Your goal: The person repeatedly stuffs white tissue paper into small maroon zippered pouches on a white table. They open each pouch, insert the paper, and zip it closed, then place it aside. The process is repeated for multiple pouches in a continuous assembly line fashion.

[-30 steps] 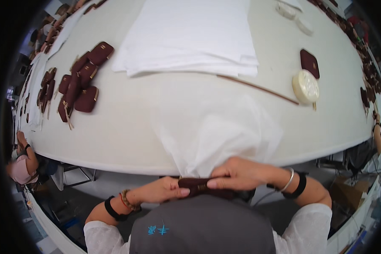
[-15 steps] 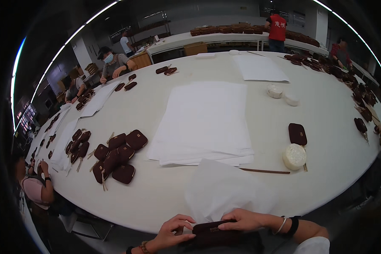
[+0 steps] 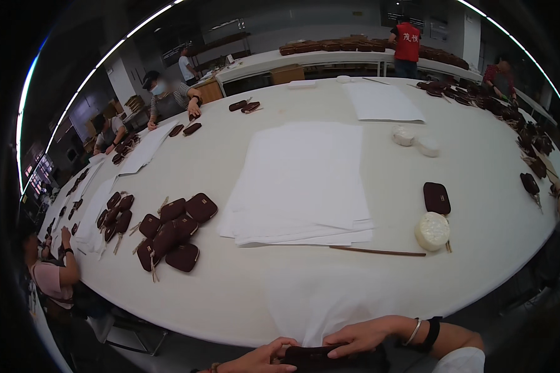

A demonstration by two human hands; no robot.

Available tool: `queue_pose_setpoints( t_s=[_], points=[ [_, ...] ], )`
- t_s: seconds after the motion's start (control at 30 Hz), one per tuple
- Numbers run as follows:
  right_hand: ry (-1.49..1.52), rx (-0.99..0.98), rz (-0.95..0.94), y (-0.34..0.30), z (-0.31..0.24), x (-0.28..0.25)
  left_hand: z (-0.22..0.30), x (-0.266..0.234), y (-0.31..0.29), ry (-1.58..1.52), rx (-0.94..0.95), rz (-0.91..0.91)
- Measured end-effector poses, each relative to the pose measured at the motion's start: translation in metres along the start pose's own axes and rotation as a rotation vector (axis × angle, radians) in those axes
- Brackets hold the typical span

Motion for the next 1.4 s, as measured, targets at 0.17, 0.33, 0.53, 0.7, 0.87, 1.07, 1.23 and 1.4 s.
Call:
queue_pose_setpoints(
  t_s=[0.17,0.33,0.53,0.7,0.87,1.07,1.23,1.4],
  points=[
    [0.005,-0.086,-0.128,0.008,-0.013,0.016,-0.002,0.011,0.002,0.027,-0.019,-0.136],
    [0.176,0.009,0.079,0.003,-0.001,0.003,0.007,-0.008,0.015,-0.377,-0.097,-0.033],
    [0.483,-0.052,0.445,-0.008,-0.033,-0.032,0.043,-0.051,0.027,-0.448,-0.118,0.105],
    [0.655,-0.066,0.578,-0.005,-0.009,-0.042,0.039,-0.053,0.029,-0.536,-0.157,0.093],
    [0.610,-0.040,0.762,-0.001,-0.006,-0.044,0.058,-0.034,0.027,-0.387,-0.097,0.006],
    [0.602,-0.178,0.759,-0.003,-0.002,-0.046,0.051,-0.023,0.028,-0.756,-0.118,-0.025],
    [0.593,-0.128,0.736,-0.017,0.005,-0.032,0.043,-0.015,0.026,-0.805,-0.130,-0.030],
    [0.761,-0.160,0.811,-0.008,-0.001,-0.042,0.043,-0.055,0.033,-0.640,-0.048,0.188]
  ],
)
Point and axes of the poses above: each hand's wrist, its own y-axis towards the middle knuckle, its own x-axis out of the palm, z = x × y, the point moved 6 cm from there along y, towards the middle knuckle, and after that the axes turned 2 degrees about z, right-handed, at the moved point
